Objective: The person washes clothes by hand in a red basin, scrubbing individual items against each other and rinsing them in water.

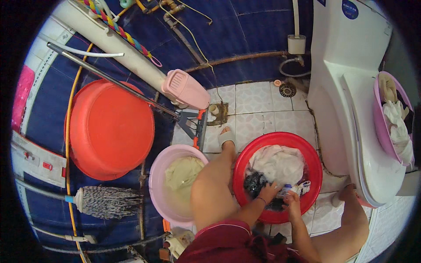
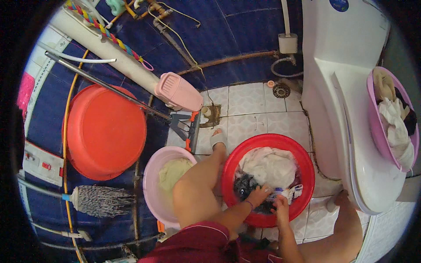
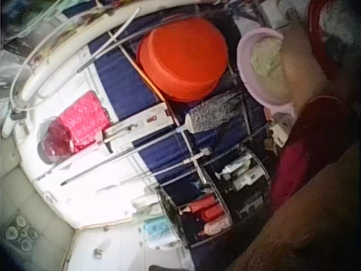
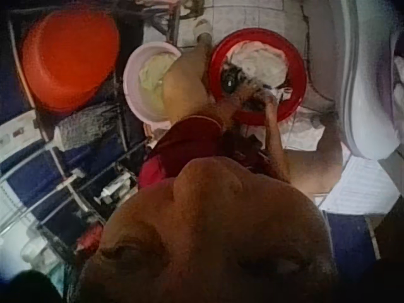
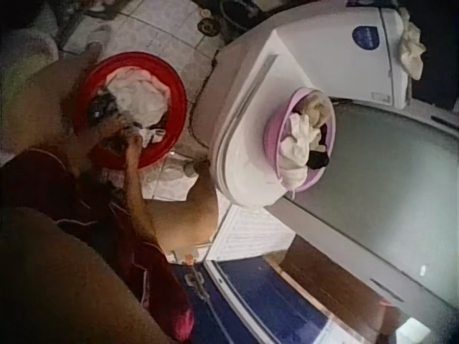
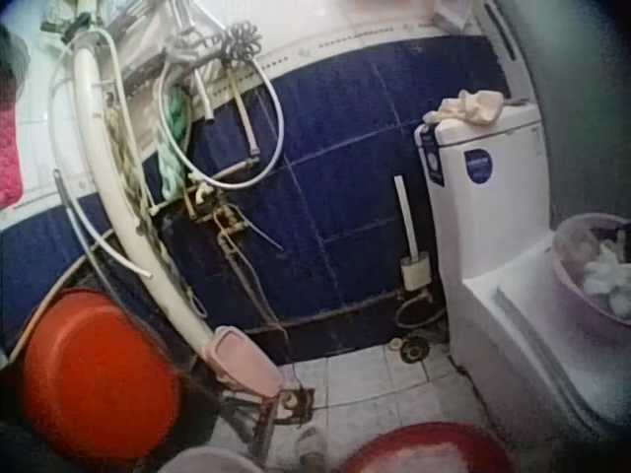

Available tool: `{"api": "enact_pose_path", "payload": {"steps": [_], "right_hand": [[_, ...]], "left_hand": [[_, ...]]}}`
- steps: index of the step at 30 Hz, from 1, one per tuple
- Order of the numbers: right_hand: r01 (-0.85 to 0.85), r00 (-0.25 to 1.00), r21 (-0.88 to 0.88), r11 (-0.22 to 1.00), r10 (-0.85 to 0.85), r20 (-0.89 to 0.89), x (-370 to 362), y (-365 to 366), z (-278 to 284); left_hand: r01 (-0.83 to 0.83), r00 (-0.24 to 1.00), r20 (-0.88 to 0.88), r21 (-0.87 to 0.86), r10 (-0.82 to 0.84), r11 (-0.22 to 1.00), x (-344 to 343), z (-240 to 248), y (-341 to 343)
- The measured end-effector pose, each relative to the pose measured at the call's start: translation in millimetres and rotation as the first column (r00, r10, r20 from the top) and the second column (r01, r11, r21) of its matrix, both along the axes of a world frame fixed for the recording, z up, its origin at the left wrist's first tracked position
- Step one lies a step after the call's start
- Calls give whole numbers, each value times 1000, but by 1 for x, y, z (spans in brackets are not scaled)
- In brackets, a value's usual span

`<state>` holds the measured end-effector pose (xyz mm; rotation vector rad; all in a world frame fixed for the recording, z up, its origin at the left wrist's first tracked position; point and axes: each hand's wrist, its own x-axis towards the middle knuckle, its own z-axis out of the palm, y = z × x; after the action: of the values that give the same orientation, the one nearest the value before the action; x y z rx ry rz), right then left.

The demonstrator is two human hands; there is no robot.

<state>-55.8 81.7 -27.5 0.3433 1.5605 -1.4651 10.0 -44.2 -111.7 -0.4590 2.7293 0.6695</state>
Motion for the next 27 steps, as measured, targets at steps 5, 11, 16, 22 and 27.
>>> {"api": "enact_pose_path", "payload": {"steps": [5,11,16,22,27], "right_hand": [[219,916,-18,976,-199,349,8,1,-21],[366,849,-632,683,-523,-73,7,-3,-61],[411,907,-586,699,-245,343,2,-7,-44],[415,903,-501,760,-279,326,6,-10,-16],[389,921,-679,623,-235,312,-14,8,-65]], "left_hand": [[-224,898,-258,432,357,874,-20,19,16],[151,867,-493,396,71,906,-16,154,74],[-154,833,-440,397,335,905,-17,141,35],[-225,776,-495,363,391,904,-20,132,34],[-46,878,-429,369,214,928,-20,149,71]]}}
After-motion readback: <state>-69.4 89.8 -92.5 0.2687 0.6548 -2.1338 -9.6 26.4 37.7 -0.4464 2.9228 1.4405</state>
